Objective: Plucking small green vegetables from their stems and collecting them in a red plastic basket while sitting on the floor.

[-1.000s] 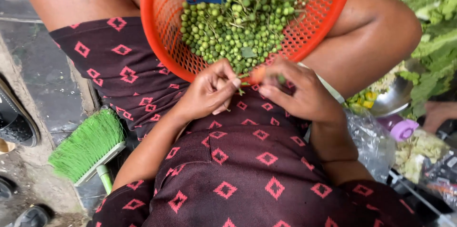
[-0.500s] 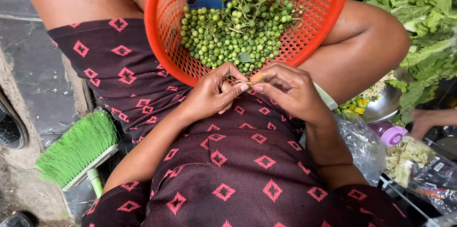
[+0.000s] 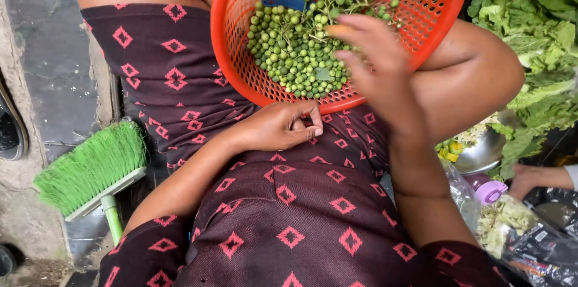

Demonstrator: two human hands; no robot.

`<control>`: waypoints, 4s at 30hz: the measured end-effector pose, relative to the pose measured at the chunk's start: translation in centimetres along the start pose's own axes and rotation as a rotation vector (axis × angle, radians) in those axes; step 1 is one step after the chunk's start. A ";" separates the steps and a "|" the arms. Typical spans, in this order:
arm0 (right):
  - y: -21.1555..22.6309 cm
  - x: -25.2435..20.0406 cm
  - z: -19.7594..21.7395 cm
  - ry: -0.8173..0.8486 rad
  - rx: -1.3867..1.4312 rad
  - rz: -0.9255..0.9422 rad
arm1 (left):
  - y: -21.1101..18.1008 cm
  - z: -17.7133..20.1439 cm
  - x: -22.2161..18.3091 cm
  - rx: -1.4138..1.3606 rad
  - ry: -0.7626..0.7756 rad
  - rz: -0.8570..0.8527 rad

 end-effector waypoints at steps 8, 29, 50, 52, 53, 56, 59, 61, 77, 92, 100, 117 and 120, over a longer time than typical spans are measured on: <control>-2.9 3.7 -9.5 0.084 -0.394 0.234 | -0.9 3.9 -3.4 0.123 -0.179 -0.016; -1.3 3.7 -10.9 -0.052 -0.388 0.121 | 3.1 2.4 -2.6 0.513 -0.246 0.059; -3.6 5.2 -11.8 -0.032 -0.539 0.096 | 3.8 2.6 -2.6 0.485 -0.209 0.121; -3.5 5.0 -11.2 -0.069 -0.513 0.117 | 3.8 2.6 -2.6 0.494 -0.211 0.117; -3.5 4.8 -11.0 -0.085 -0.449 0.119 | 4.0 2.5 -2.6 0.497 -0.214 0.124; -3.3 4.1 -9.4 -0.109 -0.327 0.110 | 3.8 3.0 -2.8 0.498 -0.228 0.117; -3.3 3.6 -8.1 -0.103 -0.258 0.068 | 3.9 2.9 -2.6 0.495 -0.235 0.108; -2.8 3.4 -7.5 -0.106 -0.250 0.047 | 3.9 2.6 -2.4 0.512 -0.236 0.110; 0.4 5.5 -4.0 -0.362 -0.286 0.121 | 3.8 2.3 -2.8 0.614 -0.305 0.030; -2.2 4.0 -13.4 0.046 -0.608 0.163 | 3.4 2.7 -3.2 0.488 -0.198 0.118; 1.1 0.5 -6.4 0.218 0.207 -0.051 | 2.5 3.4 -3.0 0.418 -0.261 0.125; -1.1 -5.6 -5.4 -0.096 0.267 -0.088 | -0.4 3.7 -1.8 0.114 -0.268 0.009; -1.0 -6.1 -6.1 -0.034 0.314 -0.125 | -1.0 3.1 -2.1 -0.003 -0.212 -0.005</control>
Point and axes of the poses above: each hand's wrist, its own x-axis towards the middle knuckle, its own z-axis out of the back of the hand, y = z × x, the point moved 9 cm from there along x, towards the middle knuckle, and after that the axes turned 3 degrees about y, right-handed, at the moved point
